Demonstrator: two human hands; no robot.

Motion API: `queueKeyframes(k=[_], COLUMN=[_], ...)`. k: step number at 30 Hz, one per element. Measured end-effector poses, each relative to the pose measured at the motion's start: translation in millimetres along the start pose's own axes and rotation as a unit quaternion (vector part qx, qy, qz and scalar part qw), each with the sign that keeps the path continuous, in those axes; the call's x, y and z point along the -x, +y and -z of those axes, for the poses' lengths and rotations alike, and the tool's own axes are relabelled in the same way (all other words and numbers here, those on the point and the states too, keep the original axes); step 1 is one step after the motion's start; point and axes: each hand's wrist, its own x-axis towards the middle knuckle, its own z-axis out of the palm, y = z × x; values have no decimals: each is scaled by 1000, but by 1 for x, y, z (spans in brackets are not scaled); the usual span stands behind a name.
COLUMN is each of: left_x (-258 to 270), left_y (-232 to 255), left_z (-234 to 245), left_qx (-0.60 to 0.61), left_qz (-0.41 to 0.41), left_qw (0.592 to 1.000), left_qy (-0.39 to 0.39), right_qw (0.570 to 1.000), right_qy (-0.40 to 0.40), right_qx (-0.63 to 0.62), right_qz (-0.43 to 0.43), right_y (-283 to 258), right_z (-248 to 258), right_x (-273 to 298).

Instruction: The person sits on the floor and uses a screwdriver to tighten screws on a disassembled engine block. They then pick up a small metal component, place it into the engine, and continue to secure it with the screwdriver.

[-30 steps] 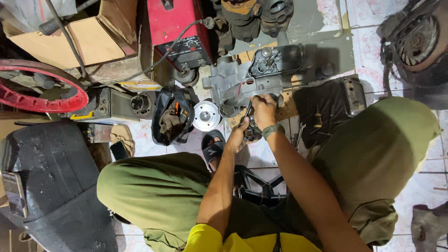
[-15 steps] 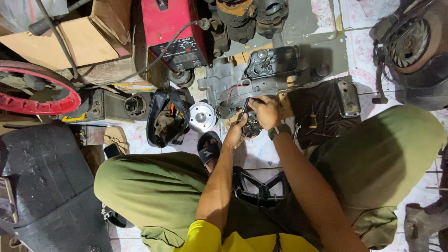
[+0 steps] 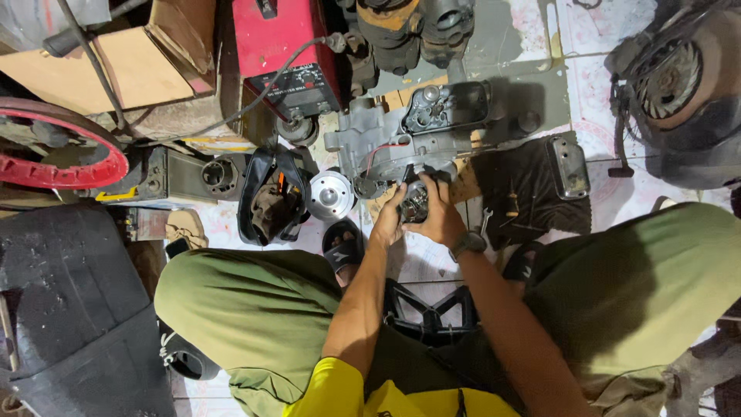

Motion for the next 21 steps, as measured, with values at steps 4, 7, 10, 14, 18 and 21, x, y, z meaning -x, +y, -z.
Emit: queueKeyframes(k=[4,7,10,14,18,21], left_x=[-6,-19,-30,-30,-34,-33], left_y=[-12,-5,2,-2,-3,-2], left_z=[-2,3,8,11,-1,-5], left_qx=[30,-2,-123,-229,-278,-307], left_qz=[26,1,-57,-119,-116,-136], left_qw=[999,999,989,966,953,941], left_qy=[24,47,57,35,33,39], right_qw=[996,984,974,976,964,963], right_qy=[41,108,163,186,226,254], right_qx=[54,104,130,104,126,93], right_qz=[-65,-95,-89,-45,-55,-13], right_y=[2,-2,12,-5,-3,-1], right_z=[-12,-21,-17,8,2,4], right_x=[1,2,-6,3,1,1])
